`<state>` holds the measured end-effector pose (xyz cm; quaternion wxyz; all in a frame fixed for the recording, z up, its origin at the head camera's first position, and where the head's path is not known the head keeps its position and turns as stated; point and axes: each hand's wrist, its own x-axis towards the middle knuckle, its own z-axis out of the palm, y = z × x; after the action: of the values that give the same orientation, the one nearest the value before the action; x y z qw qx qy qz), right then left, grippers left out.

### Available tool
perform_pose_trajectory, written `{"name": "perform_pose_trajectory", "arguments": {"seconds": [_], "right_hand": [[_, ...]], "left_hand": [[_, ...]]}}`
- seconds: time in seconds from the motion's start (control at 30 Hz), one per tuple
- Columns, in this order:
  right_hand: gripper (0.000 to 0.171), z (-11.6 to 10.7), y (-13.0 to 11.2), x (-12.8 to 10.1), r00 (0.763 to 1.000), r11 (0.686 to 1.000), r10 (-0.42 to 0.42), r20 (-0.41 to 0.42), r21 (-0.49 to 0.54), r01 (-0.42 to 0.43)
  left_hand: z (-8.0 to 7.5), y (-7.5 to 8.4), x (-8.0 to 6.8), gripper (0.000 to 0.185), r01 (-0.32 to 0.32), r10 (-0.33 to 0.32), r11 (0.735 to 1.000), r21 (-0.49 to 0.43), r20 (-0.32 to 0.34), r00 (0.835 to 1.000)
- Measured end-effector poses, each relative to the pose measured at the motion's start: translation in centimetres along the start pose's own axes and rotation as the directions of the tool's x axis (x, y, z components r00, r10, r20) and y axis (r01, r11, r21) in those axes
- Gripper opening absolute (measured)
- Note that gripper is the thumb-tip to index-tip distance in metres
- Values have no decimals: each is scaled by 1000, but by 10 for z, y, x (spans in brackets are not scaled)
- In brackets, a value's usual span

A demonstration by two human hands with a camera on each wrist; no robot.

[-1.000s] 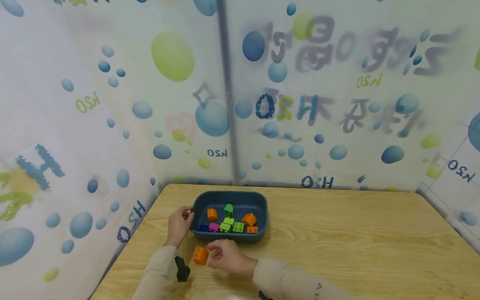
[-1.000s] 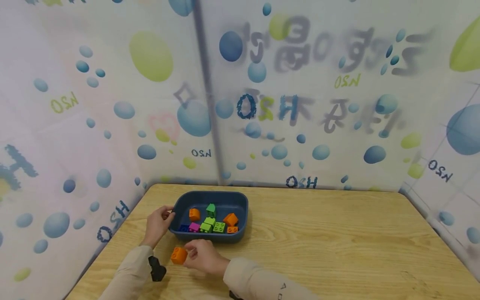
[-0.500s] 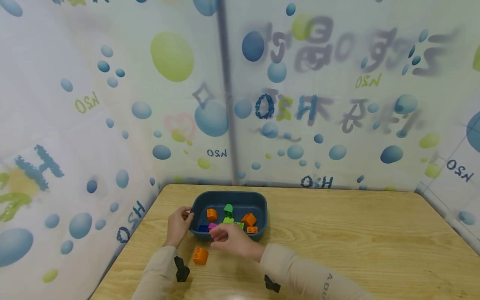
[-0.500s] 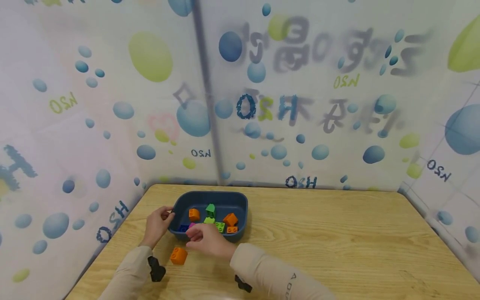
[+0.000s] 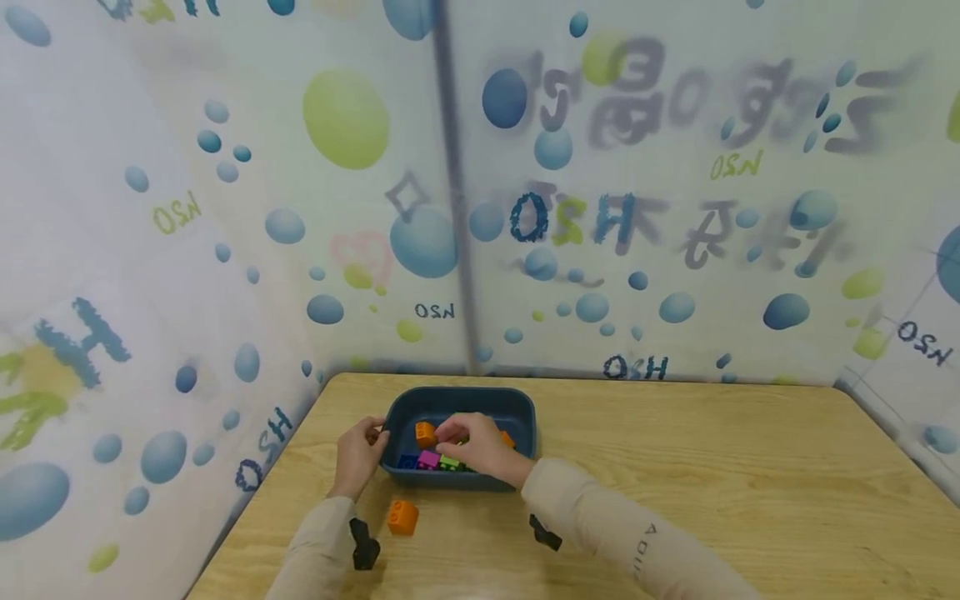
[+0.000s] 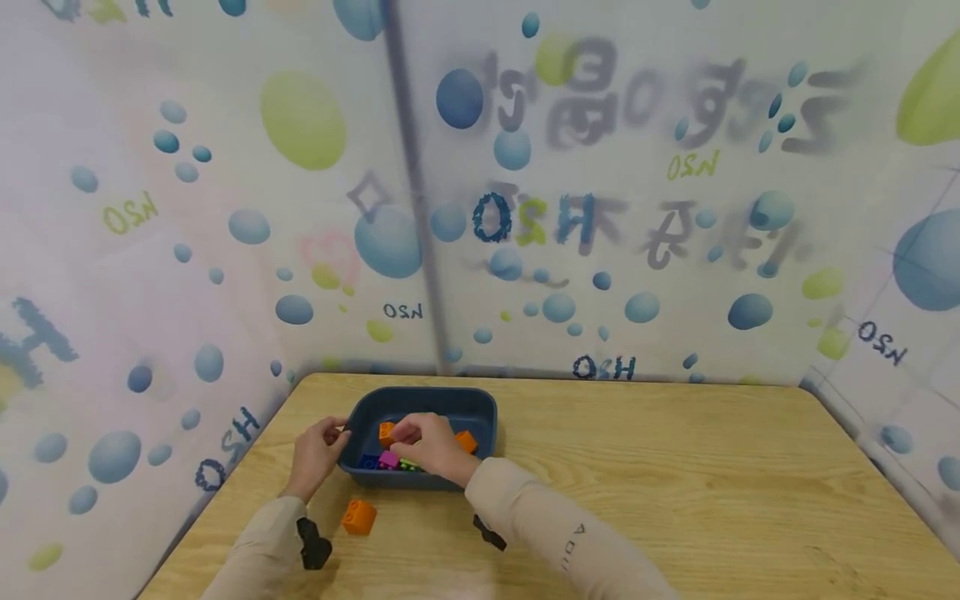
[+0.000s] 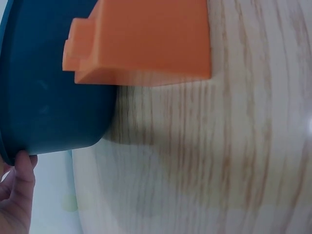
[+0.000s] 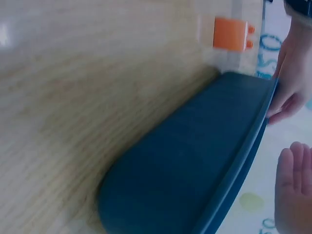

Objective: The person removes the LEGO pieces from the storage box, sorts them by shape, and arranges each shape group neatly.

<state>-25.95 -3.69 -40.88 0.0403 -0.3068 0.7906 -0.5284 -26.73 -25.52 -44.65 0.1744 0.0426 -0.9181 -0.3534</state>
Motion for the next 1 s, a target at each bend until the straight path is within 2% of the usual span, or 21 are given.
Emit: {"name": "perform_pose_trajectory", "arguments": {"seconds": [0.13, 0.3, 0.63, 0.8, 1.0], "right_hand": [[15, -5, 8, 9, 1000, 1000, -18, -16, -26, 18], [15, -14, 15, 21, 999, 998, 22, -30, -64, -24], [17, -25, 27, 35, 994, 982, 108, -12, -156, -108], [19, -23, 31, 38, 989, 970, 147, 13, -197, -142], [28, -13, 39, 40, 989, 967, 148, 17, -212, -142]], "left_hand": [[1, -3, 0, 20, -21, 21, 1000, 7, -17, 1000], [1, -3, 2, 19, -49, 49, 999, 14, -23, 999], [1, 0, 0, 19, -42, 42, 999, 1, -16, 999], [2, -1, 1, 19, -32, 32, 999, 0, -17, 999], [-1, -1, -1, 20, -23, 23, 1000, 2, -15, 1000]]}}
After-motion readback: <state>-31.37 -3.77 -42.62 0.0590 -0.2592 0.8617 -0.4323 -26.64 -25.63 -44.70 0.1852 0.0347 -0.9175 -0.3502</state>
